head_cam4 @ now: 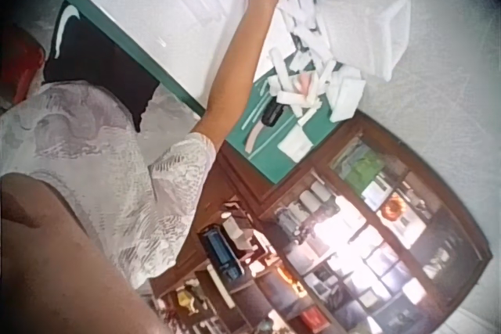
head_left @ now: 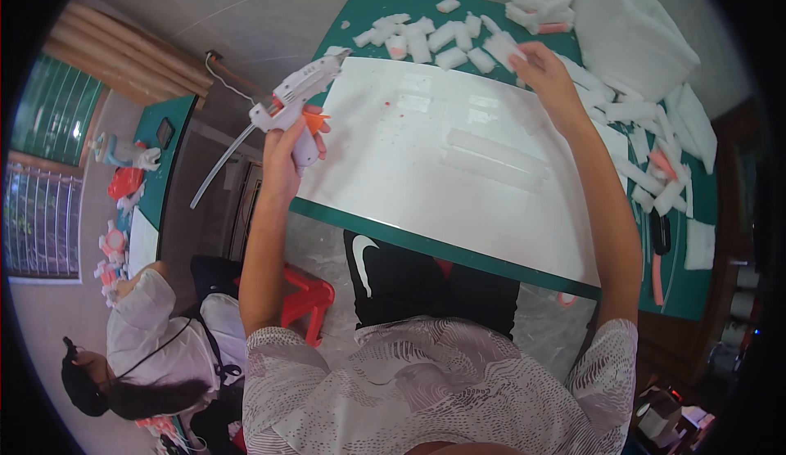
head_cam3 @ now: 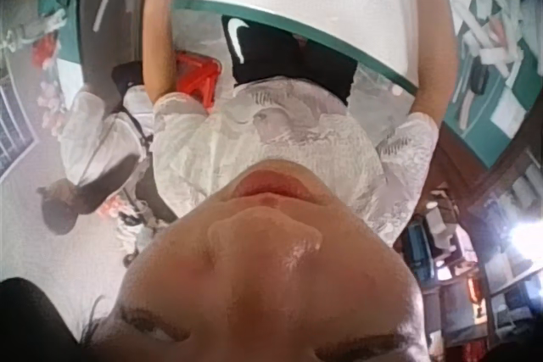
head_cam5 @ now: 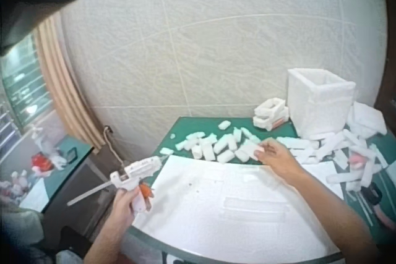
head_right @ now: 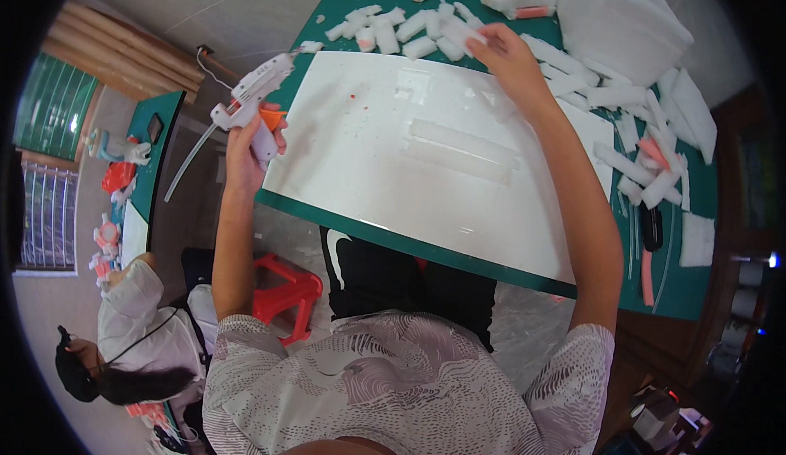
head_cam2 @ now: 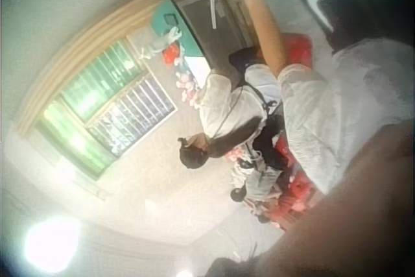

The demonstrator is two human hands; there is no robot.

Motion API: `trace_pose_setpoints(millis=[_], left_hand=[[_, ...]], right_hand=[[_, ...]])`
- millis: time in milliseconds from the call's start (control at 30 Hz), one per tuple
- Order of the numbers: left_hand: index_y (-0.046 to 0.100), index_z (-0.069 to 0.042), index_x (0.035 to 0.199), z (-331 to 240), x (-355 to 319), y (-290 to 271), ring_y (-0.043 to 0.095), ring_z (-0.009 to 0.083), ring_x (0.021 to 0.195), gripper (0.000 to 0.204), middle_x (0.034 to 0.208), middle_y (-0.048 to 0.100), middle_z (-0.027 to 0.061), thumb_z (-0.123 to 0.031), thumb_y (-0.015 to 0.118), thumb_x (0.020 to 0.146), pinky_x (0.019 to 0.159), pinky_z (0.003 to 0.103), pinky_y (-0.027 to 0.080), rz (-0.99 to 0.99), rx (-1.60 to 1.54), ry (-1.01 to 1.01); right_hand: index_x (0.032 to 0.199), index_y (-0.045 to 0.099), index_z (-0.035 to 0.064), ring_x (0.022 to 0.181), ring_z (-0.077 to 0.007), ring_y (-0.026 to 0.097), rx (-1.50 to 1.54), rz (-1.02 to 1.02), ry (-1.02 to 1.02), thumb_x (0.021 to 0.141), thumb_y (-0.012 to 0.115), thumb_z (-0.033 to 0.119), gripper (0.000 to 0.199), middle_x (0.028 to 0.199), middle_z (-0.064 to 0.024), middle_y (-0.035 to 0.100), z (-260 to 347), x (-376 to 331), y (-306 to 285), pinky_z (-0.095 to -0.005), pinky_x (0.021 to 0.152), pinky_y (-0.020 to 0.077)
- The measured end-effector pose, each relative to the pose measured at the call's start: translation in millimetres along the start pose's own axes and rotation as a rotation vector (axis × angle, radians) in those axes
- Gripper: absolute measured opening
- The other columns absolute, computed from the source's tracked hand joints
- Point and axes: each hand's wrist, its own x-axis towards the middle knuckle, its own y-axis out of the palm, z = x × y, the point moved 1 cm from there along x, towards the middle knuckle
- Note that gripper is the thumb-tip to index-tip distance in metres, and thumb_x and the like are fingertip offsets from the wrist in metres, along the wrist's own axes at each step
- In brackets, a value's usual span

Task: The person fits foam pieces together by hand and attaches them using a hot glue gun to build a foam structure.

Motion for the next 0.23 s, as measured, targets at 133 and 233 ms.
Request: trace_pose_setpoints(millis=[133,233], left_hand=[[0.056,0.004,0.122,6.9,5.4,2.5,0.062,0.0175,0.066,0.038,0.093,0.066,0.0175,-0.029,0.05,0.102,0.056,0.032,0.051,0.08,-0.001,-0.015],[0.058,0.004,0.119,6.1,5.0,16.9,0.062,0.0178,0.064,0.043,0.092,0.067,0.0156,-0.035,0.054,0.101,0.054,0.031,0.05,0.065,-0.035,-0.027]], right_hand=[[0.122,0.058,0.0054,0.117,-0.0197,0.059,0.089,0.031,0.108,0.094,0.071,0.034,0.042,0.121,-0.008,0.064,2.5,-22.1,-9.8,-0.032,0.105,0.0428],[0.123,0.058,0.0077,0.116,-0.02,0.06,0.105,0.011,0.158,0.095,0.071,0.033,0.04,0.121,-0.0085,0.065,2.7,-33.9,-15.9,-0.03,0.106,0.0429]])
